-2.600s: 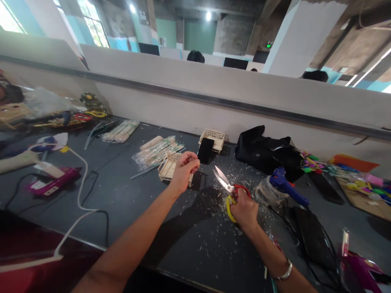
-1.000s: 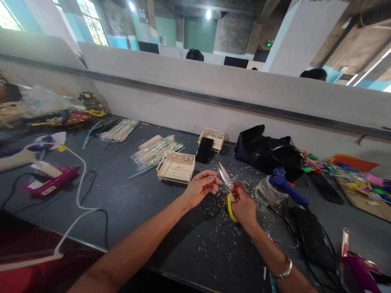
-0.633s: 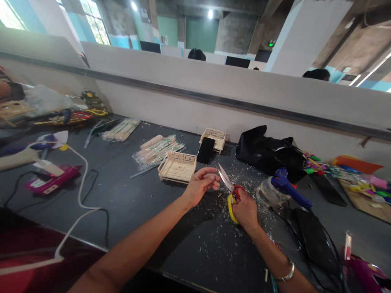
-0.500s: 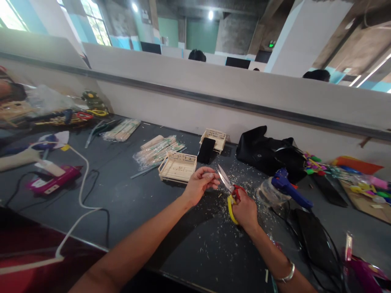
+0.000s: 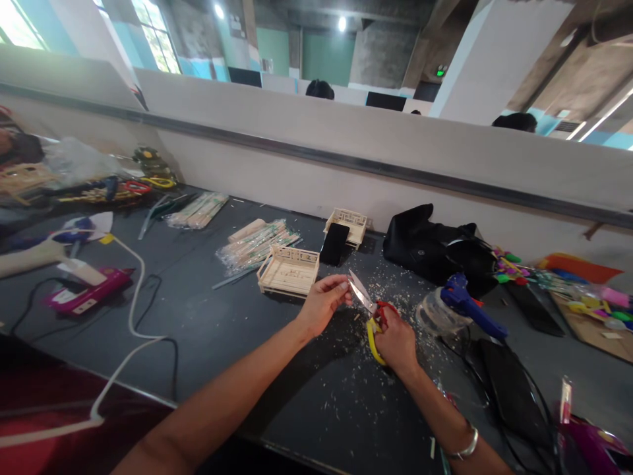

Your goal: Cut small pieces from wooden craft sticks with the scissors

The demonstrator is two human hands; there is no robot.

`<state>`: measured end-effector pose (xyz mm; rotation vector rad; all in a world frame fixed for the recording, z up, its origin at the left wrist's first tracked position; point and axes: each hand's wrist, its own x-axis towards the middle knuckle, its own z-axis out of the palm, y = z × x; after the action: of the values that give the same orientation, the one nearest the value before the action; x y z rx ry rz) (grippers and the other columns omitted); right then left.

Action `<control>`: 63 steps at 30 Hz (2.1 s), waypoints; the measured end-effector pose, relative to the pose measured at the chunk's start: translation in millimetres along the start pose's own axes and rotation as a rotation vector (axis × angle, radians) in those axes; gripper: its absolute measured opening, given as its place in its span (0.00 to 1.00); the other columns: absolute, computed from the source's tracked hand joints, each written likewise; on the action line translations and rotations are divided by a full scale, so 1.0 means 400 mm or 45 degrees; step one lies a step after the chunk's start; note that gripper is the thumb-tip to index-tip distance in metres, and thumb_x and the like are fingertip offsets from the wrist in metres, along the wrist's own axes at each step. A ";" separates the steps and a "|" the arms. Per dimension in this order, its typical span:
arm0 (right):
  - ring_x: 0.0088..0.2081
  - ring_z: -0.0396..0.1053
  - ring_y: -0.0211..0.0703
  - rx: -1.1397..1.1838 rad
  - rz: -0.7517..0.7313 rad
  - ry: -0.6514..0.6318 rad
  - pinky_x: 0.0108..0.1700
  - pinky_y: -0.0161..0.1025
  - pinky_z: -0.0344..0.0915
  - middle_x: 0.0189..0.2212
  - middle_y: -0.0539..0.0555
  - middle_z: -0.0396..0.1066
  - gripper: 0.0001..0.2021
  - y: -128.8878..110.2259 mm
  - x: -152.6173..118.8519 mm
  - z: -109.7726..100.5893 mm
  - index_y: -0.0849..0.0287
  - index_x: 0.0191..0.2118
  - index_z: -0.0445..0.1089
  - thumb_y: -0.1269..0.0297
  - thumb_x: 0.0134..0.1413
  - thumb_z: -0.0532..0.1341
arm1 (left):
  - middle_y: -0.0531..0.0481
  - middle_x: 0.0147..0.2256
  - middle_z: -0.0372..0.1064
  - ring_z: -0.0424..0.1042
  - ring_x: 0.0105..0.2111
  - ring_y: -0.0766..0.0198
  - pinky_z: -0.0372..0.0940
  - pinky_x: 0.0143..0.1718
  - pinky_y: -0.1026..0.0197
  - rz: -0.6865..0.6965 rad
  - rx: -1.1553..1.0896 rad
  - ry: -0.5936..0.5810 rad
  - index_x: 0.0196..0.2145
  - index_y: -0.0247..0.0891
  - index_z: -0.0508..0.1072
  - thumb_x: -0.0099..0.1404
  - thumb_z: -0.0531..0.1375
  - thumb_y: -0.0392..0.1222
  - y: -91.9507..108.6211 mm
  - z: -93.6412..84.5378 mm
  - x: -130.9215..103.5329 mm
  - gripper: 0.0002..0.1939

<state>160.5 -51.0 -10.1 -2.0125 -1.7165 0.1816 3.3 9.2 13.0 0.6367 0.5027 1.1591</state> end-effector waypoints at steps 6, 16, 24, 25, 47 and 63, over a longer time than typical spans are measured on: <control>0.23 0.62 0.37 0.002 -0.003 0.031 0.27 0.31 0.50 0.20 0.47 0.67 0.11 0.004 -0.001 0.004 0.57 0.29 0.67 0.76 0.35 0.58 | 0.53 0.20 0.70 0.68 0.19 0.71 0.65 0.22 0.68 -0.035 0.068 0.001 0.24 0.32 0.74 0.39 0.72 0.40 -0.007 -0.004 0.001 0.15; 0.22 0.63 0.37 0.001 0.025 0.011 0.26 0.31 0.50 0.19 0.47 0.66 0.12 -0.006 -0.001 -0.005 0.57 0.30 0.68 0.76 0.34 0.57 | 0.54 0.21 0.70 0.68 0.19 0.72 0.66 0.22 0.69 -0.051 -0.028 0.033 0.24 0.33 0.74 0.39 0.72 0.37 0.005 -0.002 -0.001 0.13; 0.21 0.60 0.36 -0.105 -0.044 0.057 0.25 0.31 0.47 0.17 0.46 0.64 0.09 -0.008 -0.004 -0.004 0.57 0.30 0.68 0.73 0.37 0.58 | 0.52 0.22 0.72 0.68 0.21 0.71 0.64 0.24 0.68 -0.072 -0.068 0.049 0.23 0.33 0.75 0.40 0.71 0.33 -0.002 -0.011 0.003 0.11; 0.21 0.60 0.36 -0.125 -0.058 0.062 0.25 0.31 0.47 0.17 0.46 0.63 0.08 -0.008 -0.004 -0.003 0.57 0.29 0.68 0.73 0.37 0.58 | 0.52 0.22 0.72 0.69 0.21 0.71 0.64 0.25 0.68 -0.077 -0.074 0.052 0.23 0.33 0.75 0.40 0.71 0.32 -0.004 -0.012 0.004 0.11; 0.22 0.61 0.38 -0.238 -0.263 0.109 0.25 0.33 0.47 0.19 0.49 0.64 0.04 -0.003 -0.012 0.007 0.58 0.29 0.64 0.69 0.43 0.55 | 0.53 0.24 0.73 0.71 0.26 0.69 0.66 0.33 0.66 -0.156 -0.179 -0.064 0.23 0.33 0.74 0.36 0.73 0.34 -0.028 -0.009 -0.006 0.15; 0.22 0.64 0.39 -0.224 -0.280 0.159 0.25 0.33 0.51 0.20 0.50 0.67 0.05 0.006 -0.023 0.037 0.58 0.30 0.66 0.70 0.44 0.55 | 0.54 0.23 0.71 0.70 0.24 0.70 0.66 0.30 0.66 -0.100 -0.093 -0.093 0.21 0.33 0.72 0.38 0.73 0.35 -0.017 -0.007 -0.011 0.14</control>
<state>154.8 -56.0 -26.1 -1.8905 -1.9123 -0.1708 4.7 3.7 6.5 0.5888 0.4175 1.0710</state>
